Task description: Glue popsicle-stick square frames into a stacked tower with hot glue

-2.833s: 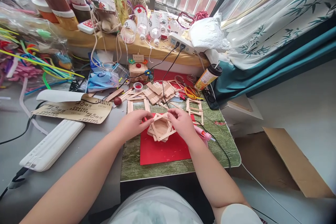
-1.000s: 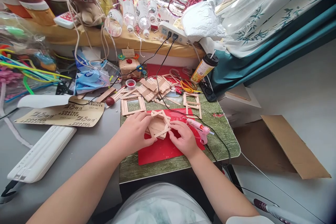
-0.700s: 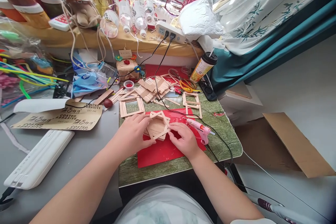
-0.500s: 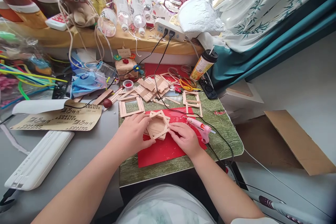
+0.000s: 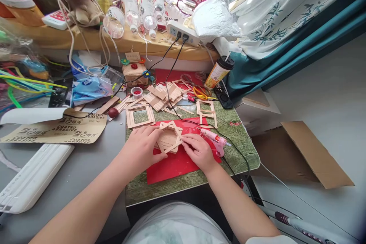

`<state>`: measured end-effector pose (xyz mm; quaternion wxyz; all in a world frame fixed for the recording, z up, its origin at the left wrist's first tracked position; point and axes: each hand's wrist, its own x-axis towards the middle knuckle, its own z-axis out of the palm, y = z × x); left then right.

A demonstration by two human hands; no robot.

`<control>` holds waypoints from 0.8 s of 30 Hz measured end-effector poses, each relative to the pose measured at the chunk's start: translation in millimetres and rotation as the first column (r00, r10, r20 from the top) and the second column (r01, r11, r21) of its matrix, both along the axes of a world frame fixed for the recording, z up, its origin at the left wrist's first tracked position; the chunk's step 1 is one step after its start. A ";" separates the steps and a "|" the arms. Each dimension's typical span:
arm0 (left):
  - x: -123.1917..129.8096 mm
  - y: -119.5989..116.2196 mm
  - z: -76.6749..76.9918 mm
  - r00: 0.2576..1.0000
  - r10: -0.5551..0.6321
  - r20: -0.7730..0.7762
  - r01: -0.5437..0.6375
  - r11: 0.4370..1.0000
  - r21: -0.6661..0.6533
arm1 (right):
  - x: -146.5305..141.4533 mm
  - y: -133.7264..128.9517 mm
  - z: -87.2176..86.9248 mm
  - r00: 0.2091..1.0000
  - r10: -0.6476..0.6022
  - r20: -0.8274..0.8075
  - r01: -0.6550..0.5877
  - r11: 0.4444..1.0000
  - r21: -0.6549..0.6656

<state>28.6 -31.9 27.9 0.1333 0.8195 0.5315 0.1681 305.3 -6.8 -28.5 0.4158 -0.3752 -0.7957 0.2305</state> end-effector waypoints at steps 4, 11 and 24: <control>0.5 -1.0 1.4 1.000 -0.002 0.009 0.002 0.999 0.043 | -1.5 -0.1 3.6 1.000 0.004 -0.002 -0.004 1.000 0.031; -0.3 -0.6 2.5 1.000 -0.001 0.026 0.001 1.000 0.028 | 0.4 -0.6 1.5 1.000 0.017 0.022 -0.017 1.000 0.012; -14.0 1.4 10.5 0.997 0.026 0.076 -0.025 1.000 -0.016 | 1.4 -3.0 5.0 0.999 -0.023 0.025 0.022 0.998 0.060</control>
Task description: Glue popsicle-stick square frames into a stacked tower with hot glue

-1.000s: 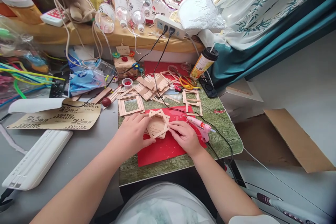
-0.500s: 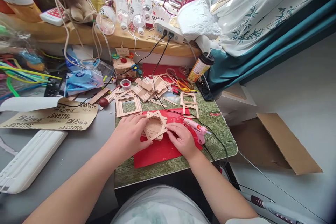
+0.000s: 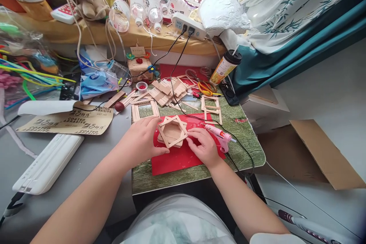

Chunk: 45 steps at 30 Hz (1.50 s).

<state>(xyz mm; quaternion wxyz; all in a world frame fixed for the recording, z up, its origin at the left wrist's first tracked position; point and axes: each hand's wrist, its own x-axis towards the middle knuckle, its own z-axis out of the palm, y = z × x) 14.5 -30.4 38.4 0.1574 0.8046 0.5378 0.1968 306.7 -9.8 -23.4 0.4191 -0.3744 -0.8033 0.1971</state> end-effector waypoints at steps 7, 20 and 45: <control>0.3 -1.2 1.9 0.999 0.019 -0.033 -0.020 1.000 -0.023 | 0.5 -1.6 -2.0 0.999 -0.038 0.015 0.038 0.999 -0.011; 10.6 -3.7 -2.5 0.990 0.035 -0.140 -0.043 0.998 -0.053 | 0.1 1.2 -2.7 1.000 -0.010 0.005 0.011 0.999 -0.034; 12.6 -1.4 -7.1 0.992 0.037 -0.124 -0.048 0.995 -0.086 | -1.5 4.1 -1.0 0.999 0.019 -0.029 -0.020 0.999 -0.034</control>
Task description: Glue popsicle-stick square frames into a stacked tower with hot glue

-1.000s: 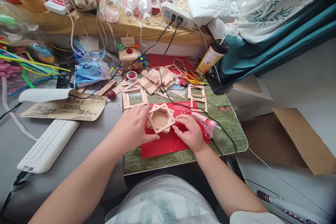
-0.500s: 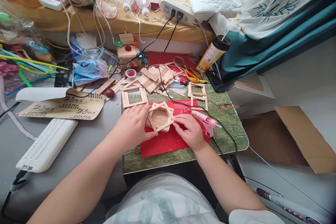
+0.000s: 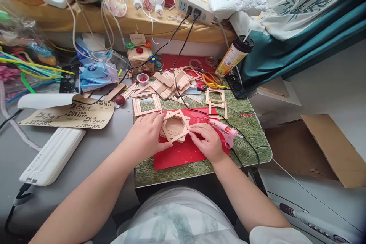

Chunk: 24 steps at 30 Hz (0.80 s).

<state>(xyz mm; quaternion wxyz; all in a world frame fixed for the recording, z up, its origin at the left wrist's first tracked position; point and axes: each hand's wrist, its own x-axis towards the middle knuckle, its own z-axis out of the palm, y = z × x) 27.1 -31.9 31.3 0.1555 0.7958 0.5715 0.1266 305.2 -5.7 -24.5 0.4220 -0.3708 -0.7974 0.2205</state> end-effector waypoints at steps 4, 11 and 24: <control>-0.6 0.2 -1.1 1.000 -0.001 0.013 0.001 1.000 0.004 | -0.3 0.7 -0.3 1.000 -0.005 0.001 0.005 1.000 0.006; -3.4 1.2 1.2 0.997 -0.034 0.072 0.031 0.998 0.052 | 1.8 -1.7 -2.7 1.000 -0.021 0.020 0.021 1.000 0.003; -14.3 3.6 10.9 0.987 0.010 0.158 -0.035 0.987 0.157 | 3.3 -4.1 -6.6 0.995 -0.098 0.001 0.098 0.994 0.047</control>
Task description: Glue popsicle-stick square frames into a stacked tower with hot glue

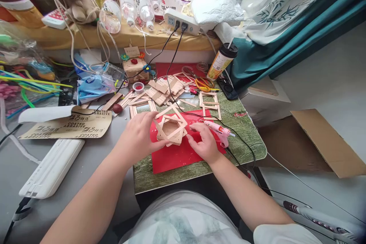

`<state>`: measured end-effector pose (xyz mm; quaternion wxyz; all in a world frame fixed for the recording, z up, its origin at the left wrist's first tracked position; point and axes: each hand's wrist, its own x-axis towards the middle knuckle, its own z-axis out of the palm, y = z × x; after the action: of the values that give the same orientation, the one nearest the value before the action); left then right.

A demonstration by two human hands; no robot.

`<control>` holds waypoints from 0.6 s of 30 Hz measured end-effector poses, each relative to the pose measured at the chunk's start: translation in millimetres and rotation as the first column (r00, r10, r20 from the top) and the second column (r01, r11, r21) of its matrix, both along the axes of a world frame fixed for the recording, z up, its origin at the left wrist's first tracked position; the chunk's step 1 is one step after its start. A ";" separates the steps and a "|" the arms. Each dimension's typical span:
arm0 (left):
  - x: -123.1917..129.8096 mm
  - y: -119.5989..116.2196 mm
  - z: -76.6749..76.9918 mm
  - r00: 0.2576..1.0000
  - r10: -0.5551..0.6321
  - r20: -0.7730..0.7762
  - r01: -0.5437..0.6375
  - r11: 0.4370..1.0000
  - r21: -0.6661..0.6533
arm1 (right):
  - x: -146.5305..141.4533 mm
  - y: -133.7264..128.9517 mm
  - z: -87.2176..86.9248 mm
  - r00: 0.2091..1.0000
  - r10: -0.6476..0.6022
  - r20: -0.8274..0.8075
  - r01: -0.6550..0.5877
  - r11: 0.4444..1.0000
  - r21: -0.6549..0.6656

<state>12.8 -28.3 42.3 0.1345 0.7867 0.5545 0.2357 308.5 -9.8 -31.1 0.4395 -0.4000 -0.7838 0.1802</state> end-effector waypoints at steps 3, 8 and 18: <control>6.6 -0.9 -2.6 0.999 -0.038 -0.019 0.037 0.999 -0.035 | -1.3 -0.9 2.6 1.000 -0.012 -0.013 0.012 1.000 -0.011; 12.1 -3.9 -1.7 0.998 -0.035 -0.054 0.032 0.998 -0.051 | -2.6 -0.6 6.5 0.998 0.060 -0.011 -0.061 0.997 -0.055; 11.9 -6.0 -9.9 0.991 -0.044 -0.124 0.033 0.995 -0.090 | -4.8 1.0 7.0 0.995 0.097 -0.001 -0.097 0.994 -0.059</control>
<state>24.7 -34.2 32.4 0.1382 0.8039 0.5563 0.1583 303.7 -8.8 -24.2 0.4177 -0.3743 -0.7971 0.2240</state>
